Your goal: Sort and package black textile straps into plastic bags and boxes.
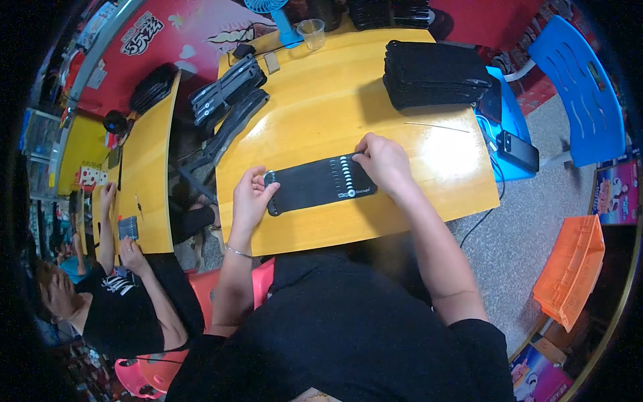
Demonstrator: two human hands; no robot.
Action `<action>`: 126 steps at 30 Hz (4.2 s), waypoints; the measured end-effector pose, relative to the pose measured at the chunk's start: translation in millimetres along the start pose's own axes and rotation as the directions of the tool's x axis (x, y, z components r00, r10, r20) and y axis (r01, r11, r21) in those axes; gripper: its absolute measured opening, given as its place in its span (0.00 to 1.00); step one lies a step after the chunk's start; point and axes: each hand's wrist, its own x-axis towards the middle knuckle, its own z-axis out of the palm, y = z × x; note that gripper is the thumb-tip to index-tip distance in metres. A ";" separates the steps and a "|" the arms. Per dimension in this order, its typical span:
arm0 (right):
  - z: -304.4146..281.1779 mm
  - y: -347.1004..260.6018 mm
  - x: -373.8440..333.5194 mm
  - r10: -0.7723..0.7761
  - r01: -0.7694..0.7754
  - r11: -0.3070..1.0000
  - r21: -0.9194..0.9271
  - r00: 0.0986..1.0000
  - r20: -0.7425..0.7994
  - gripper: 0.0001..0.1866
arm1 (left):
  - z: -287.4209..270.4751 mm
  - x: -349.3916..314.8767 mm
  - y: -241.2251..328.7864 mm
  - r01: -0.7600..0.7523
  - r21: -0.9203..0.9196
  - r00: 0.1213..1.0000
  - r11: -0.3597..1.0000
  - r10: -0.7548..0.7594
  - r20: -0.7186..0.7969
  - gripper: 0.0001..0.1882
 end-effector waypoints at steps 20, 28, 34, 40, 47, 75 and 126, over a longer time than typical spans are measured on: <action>21.0 16.1 -38.6 -0.063 0.128 0.948 0.293 0.973 -0.222 0.16 | 10.5 -16.3 6.3 -0.167 -0.083 0.972 0.982 0.150 -0.180 0.07; -16.9 -14.1 -79.7 -0.136 0.348 0.827 0.441 0.886 -0.443 0.05 | 17.4 -32.2 43.0 -0.276 -0.451 0.939 0.849 0.137 -0.316 0.06; -18.0 -22.9 -57.4 0.026 0.275 0.808 0.521 0.867 -0.497 0.07 | 51.4 -28.6 57.7 -0.207 -0.450 0.952 0.869 0.074 -0.295 0.13; -10.4 6.6 -22.2 0.066 0.208 0.684 0.699 0.937 -0.344 0.09 | 32.3 -3.4 86.2 -0.269 -0.337 0.924 0.902 0.143 -0.353 0.13; -41.2 -3.0 43.7 -0.379 0.571 0.646 0.506 0.816 -0.436 0.07 | -26.9 53.3 79.5 -0.436 -0.234 0.873 0.869 0.346 -0.343 0.17; 55.9 -8.5 119.3 -0.573 0.546 0.806 -0.228 0.816 -0.073 0.33 | 23.5 99.7 31.1 -0.515 0.575 0.856 0.636 0.419 0.303 0.32; -79.3 90.7 -62.0 -0.135 0.383 0.896 0.227 0.720 -0.680 0.13 | 66.8 0.9 136.4 0.133 -0.429 0.922 0.893 0.047 0.385 0.15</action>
